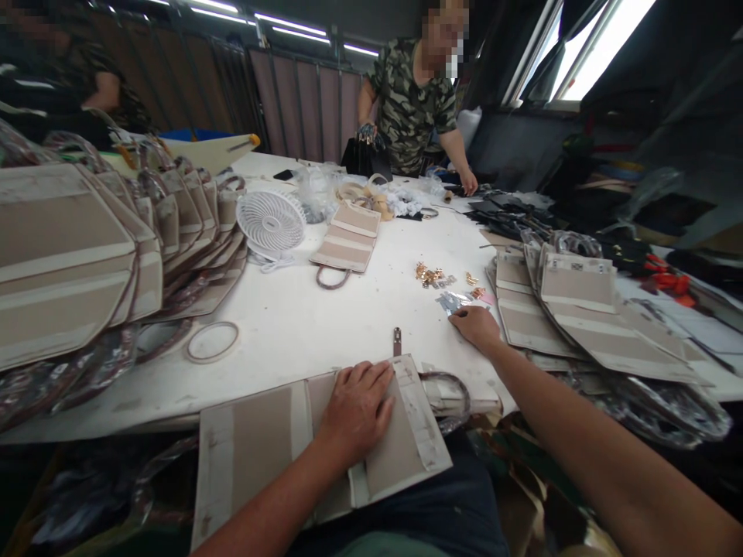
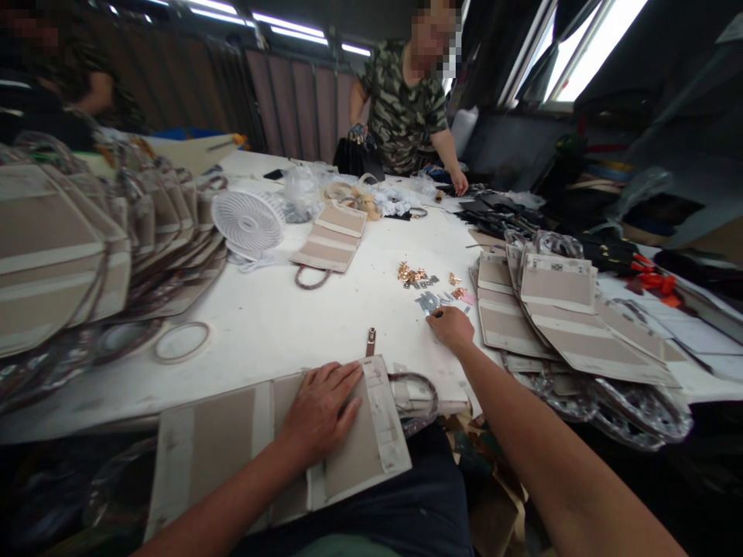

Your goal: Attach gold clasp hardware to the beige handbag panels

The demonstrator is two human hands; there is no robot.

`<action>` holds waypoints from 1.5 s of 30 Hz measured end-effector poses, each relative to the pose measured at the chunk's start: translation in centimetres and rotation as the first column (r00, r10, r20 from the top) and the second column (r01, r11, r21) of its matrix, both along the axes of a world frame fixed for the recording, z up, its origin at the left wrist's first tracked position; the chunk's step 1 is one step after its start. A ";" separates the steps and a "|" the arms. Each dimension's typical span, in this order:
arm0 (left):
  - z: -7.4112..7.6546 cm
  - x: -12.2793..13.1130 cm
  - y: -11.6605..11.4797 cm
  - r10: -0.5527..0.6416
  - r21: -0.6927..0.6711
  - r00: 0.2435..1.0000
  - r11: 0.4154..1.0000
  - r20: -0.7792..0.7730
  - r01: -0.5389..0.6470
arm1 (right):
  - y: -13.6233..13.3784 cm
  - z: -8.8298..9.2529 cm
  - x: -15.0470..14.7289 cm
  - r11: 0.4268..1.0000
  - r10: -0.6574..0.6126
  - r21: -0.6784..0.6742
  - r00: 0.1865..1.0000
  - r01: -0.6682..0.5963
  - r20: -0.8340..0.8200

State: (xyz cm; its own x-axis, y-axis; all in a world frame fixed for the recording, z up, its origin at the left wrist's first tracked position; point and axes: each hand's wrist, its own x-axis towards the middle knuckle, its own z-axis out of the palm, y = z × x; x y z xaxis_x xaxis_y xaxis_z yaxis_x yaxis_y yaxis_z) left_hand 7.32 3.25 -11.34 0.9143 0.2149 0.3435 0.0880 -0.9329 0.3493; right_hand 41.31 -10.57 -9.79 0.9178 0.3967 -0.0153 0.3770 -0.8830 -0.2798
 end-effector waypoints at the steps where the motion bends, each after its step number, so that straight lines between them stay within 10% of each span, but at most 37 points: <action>1: 0.0 0.0 0.0 0.001 0.002 1.000 1.000 0.001 -0.001 | 0.1 0.0 -0.1 1.000 -0.011 -0.002 1.000 0.011 0.006; 11: -0.5 -0.1 -0.1 0.006 -0.018 1.000 1.000 -0.028 -0.007 | 1.8 0.9 -0.4 0.999 -0.036 0.021 0.998 0.037 -0.052; 17: -0.2 -0.1 -0.1 -0.001 -0.024 1.000 1.000 -0.031 0.001 | 1.4 4.1 -4.5 0.974 0.169 0.182 0.964 -0.132 -0.206; 24: -0.1 -0.1 -0.2 0.004 -0.035 1.000 0.999 -0.010 -0.005 | 1.8 5.8 -13.1 0.806 0.589 0.396 0.664 -0.439 -0.461; 45: 0.0 0.0 0.0 -0.003 -0.049 1.000 0.999 0.000 0.003 | 2.5 4.2 -15.5 0.780 0.623 0.024 0.773 -0.625 -0.123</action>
